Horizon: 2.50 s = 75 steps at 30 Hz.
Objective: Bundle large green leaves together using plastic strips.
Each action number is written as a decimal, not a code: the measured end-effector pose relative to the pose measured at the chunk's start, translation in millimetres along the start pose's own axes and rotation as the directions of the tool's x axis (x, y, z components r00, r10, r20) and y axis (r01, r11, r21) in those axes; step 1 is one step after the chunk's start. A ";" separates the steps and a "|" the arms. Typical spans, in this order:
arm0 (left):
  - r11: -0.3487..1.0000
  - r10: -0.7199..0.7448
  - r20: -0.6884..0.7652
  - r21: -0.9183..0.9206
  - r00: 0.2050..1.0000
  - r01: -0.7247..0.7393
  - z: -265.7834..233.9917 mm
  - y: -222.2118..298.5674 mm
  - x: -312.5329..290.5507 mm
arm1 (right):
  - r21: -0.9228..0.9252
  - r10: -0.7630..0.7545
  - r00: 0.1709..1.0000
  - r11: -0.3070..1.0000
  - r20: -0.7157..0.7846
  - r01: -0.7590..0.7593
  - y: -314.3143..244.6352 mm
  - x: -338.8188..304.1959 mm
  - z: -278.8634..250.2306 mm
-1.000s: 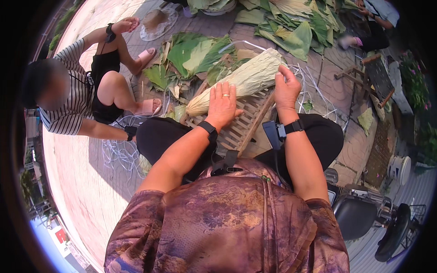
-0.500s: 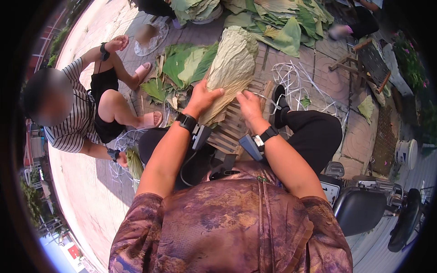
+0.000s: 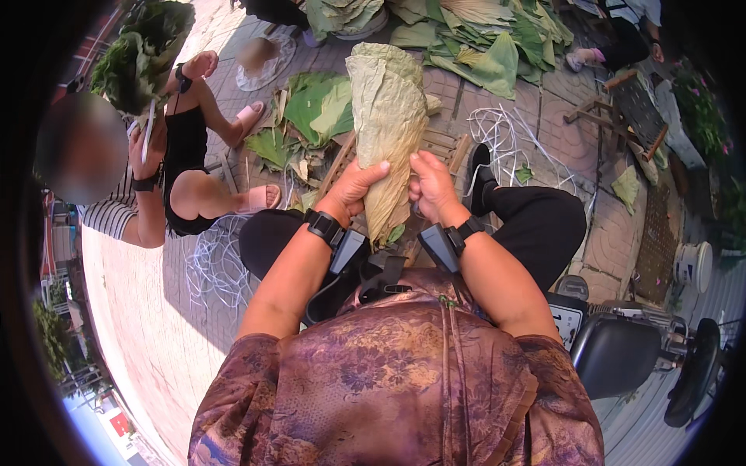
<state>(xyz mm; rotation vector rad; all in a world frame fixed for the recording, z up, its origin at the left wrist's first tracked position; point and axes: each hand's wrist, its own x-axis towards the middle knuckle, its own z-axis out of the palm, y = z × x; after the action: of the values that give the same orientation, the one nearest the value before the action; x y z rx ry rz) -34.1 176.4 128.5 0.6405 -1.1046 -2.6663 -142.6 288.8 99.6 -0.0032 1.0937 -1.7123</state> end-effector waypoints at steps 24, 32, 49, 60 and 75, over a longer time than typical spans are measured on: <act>-0.366 0.327 0.103 0.930 0.939 0.026 25.1 -28.0 -23.4 | -0.807 -0.431 0.685 -0.244 0.588 0.538 -32.4 -10.5 23.0; -0.330 0.291 0.045 0.942 0.956 0.056 18.3 -33.5 -28.4 | -0.881 -0.318 0.824 -0.238 0.468 0.409 -27.6 -6.4 26.3; 0.194 0.384 -0.094 0.981 0.919 0.020 -17.1 1.7 -15.5 | -0.723 -0.291 0.675 -0.101 0.678 0.683 -29.4 -44.8 25.1; 0.774 -0.094 0.294 0.622 0.951 -0.116 25.8 109.5 -57.5 | -0.542 -0.288 0.468 -0.286 0.835 0.790 -71.5 17.0 -71.8; 0.213 0.190 0.053 0.972 0.980 -0.094 2.9 96.0 -35.7 | -0.581 -0.005 0.584 0.106 0.811 0.807 -103.5 -101.7 54.0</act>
<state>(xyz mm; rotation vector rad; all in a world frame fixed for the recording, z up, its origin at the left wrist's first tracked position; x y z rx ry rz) -3.1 122.1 209.6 0.6950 -2.6524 -1.3865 -149.2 333.1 247.8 -1.8630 1.4739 -0.9739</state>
